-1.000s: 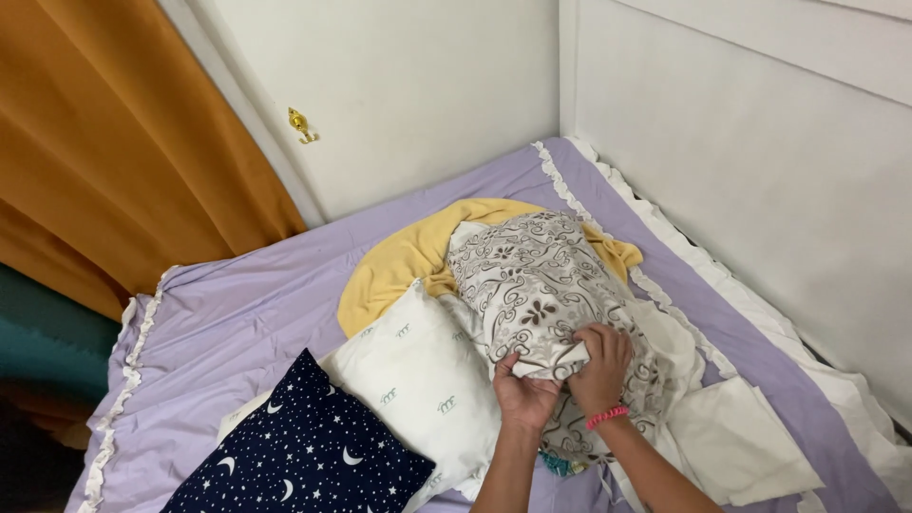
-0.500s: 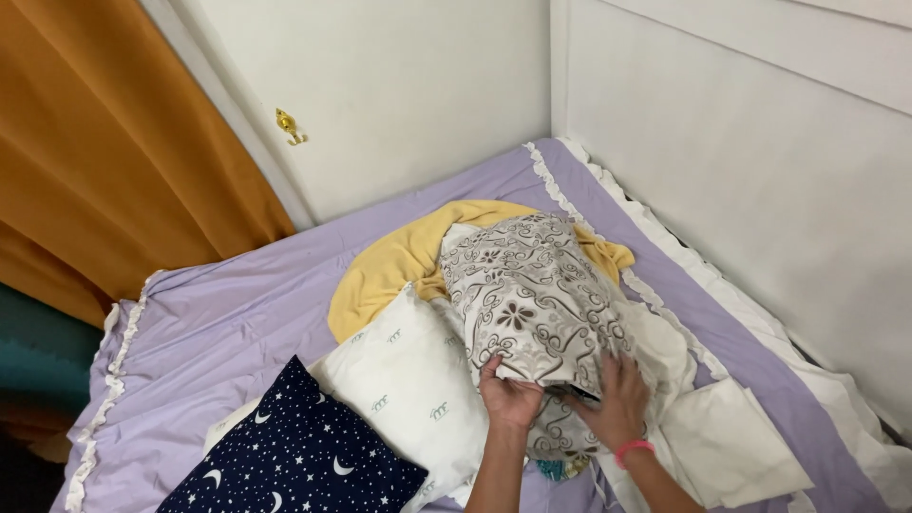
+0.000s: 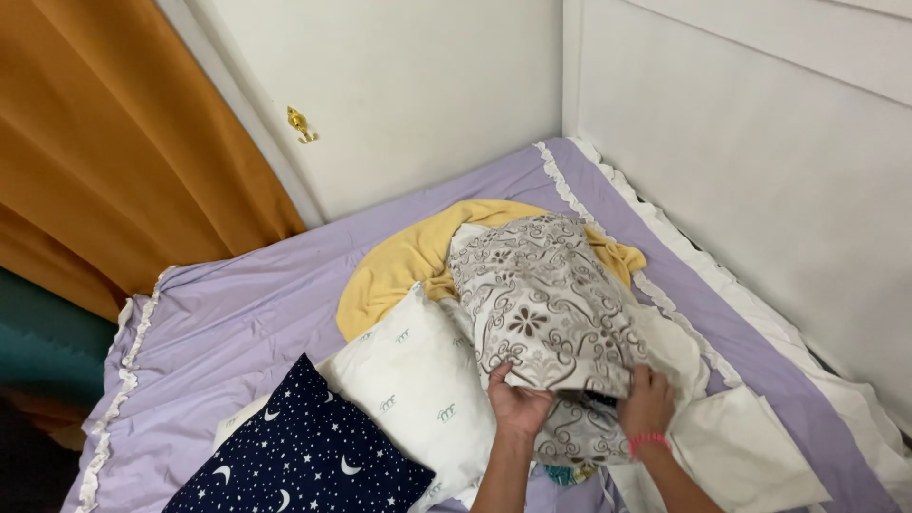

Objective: The person folds a patterned pillowcase on a bed. They smooth the fabric, fold the edges inward, and tuck the corners to create a neat, rectangular shape. The pillowcase is then placed on top of other bedding items.

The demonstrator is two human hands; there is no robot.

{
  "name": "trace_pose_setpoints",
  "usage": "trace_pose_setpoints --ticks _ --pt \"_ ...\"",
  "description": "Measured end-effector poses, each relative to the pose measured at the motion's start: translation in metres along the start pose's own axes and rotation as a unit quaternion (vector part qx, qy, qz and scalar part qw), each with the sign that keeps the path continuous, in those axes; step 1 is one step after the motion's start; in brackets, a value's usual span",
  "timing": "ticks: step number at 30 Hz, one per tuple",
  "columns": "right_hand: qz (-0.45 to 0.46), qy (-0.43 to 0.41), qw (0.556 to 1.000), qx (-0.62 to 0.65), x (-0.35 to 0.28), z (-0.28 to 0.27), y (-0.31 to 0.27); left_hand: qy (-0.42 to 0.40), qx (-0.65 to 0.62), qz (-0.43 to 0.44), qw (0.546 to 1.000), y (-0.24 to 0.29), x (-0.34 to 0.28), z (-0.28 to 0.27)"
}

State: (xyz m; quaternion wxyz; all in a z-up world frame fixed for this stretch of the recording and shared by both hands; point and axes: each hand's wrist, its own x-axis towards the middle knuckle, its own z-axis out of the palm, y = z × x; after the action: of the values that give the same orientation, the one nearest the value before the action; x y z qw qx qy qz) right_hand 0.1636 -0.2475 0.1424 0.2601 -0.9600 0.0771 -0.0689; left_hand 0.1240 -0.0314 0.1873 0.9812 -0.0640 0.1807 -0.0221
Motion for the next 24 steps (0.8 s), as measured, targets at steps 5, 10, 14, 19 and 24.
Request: trace_pose_setpoints --ticks 5,10,14,19,24 --pt "-0.203 0.077 0.973 0.080 -0.039 -0.033 -0.048 0.006 0.017 -0.021 1.000 -0.020 -0.006 0.003" --pt "-0.159 0.056 0.985 0.043 -0.008 -0.003 -0.053 0.037 0.069 0.014 0.997 -0.029 -0.016 0.003" --pt "-0.211 -0.047 0.975 -0.040 -0.017 -0.029 -0.083 0.062 0.216 0.059 0.973 -0.041 -0.028 0.013" --pt "-0.322 0.000 0.946 -0.042 -0.039 -0.009 -0.072 0.136 0.396 0.083 0.904 -0.049 0.011 -0.029" --pt "-0.344 -0.075 0.934 -0.068 -0.058 -0.045 -0.081 0.219 0.269 0.100 0.933 -0.006 0.091 -0.110"
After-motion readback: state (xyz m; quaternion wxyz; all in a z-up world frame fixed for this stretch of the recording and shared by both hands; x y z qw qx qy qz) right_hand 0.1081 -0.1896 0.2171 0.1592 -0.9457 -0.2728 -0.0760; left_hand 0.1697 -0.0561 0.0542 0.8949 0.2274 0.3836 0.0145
